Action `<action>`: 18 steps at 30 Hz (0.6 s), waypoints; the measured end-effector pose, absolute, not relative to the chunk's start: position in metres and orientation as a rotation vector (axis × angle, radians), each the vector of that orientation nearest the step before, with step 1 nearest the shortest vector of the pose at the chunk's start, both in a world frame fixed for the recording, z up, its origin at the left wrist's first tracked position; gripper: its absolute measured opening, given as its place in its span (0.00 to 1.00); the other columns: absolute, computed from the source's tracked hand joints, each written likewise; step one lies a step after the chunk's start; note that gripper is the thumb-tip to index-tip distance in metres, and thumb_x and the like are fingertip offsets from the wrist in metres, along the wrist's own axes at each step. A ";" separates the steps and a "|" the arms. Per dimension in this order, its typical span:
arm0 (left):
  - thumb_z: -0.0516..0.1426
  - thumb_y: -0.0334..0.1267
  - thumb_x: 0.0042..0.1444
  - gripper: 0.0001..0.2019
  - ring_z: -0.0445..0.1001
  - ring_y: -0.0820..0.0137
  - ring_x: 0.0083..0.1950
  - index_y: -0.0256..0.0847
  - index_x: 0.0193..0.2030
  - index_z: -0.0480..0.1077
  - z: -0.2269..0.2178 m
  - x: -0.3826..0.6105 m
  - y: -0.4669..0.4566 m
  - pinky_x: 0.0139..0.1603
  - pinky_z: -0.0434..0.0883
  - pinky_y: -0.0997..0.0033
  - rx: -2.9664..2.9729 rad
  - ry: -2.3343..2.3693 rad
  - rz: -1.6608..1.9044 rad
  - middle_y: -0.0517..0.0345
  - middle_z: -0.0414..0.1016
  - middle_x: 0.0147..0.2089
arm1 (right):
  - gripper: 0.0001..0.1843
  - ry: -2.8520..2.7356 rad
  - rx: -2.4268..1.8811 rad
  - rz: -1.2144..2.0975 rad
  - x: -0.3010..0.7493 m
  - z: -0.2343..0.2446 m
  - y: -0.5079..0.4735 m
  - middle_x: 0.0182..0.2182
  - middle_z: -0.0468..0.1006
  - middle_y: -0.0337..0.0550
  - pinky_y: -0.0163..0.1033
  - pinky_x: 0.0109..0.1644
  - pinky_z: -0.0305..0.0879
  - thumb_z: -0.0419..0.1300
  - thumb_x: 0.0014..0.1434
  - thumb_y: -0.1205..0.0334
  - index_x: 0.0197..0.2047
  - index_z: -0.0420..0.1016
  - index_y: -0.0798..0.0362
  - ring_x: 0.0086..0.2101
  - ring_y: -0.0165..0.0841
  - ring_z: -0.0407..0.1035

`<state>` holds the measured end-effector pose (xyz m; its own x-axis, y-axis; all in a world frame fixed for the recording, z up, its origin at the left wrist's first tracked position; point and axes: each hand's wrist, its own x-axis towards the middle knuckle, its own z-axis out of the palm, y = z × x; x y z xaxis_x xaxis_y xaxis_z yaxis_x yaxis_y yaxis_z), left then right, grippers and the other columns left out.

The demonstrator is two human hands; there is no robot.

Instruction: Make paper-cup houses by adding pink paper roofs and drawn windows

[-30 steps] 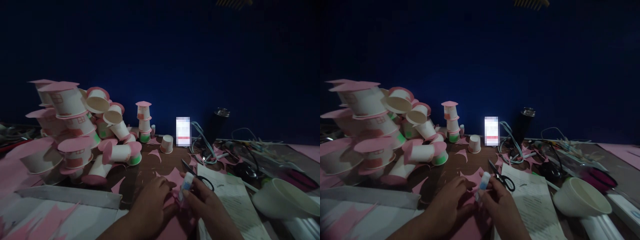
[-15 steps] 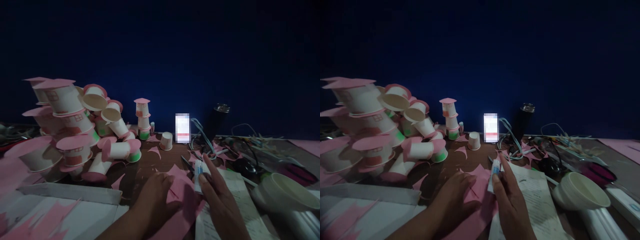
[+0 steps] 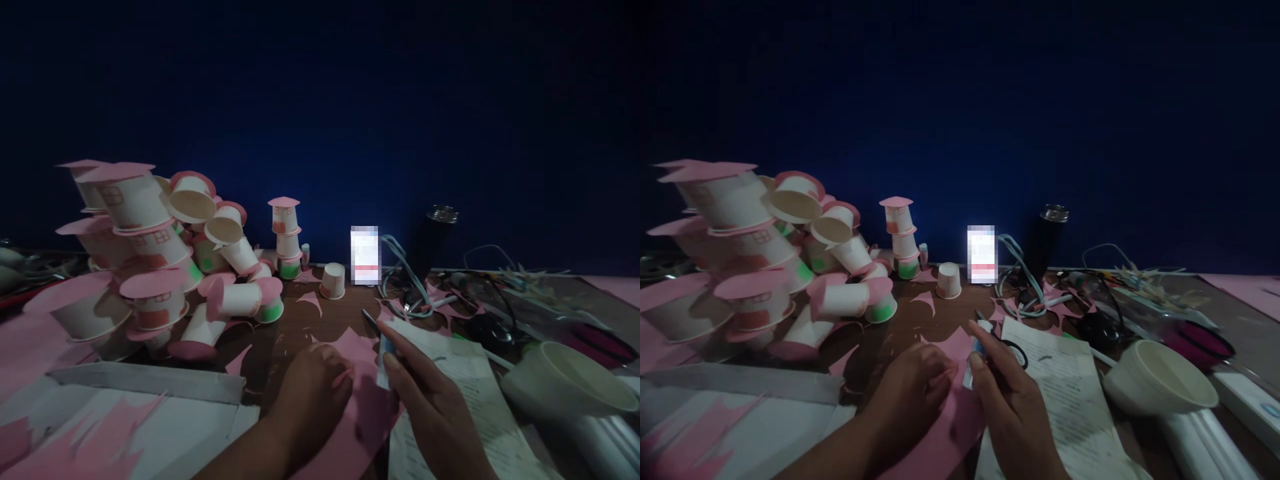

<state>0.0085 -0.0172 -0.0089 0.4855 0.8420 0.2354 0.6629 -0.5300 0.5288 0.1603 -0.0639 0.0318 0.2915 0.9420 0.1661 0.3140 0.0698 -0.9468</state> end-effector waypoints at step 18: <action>0.44 0.46 0.61 0.20 0.61 0.75 0.24 0.39 0.22 0.62 -0.004 -0.020 -0.012 0.25 0.54 0.73 1.975 1.190 0.508 0.64 0.62 0.20 | 0.30 -1.345 -1.242 1.212 0.166 0.027 -0.069 0.50 0.73 0.42 0.39 0.46 0.68 0.64 0.47 0.50 0.55 0.68 0.40 0.43 0.39 0.71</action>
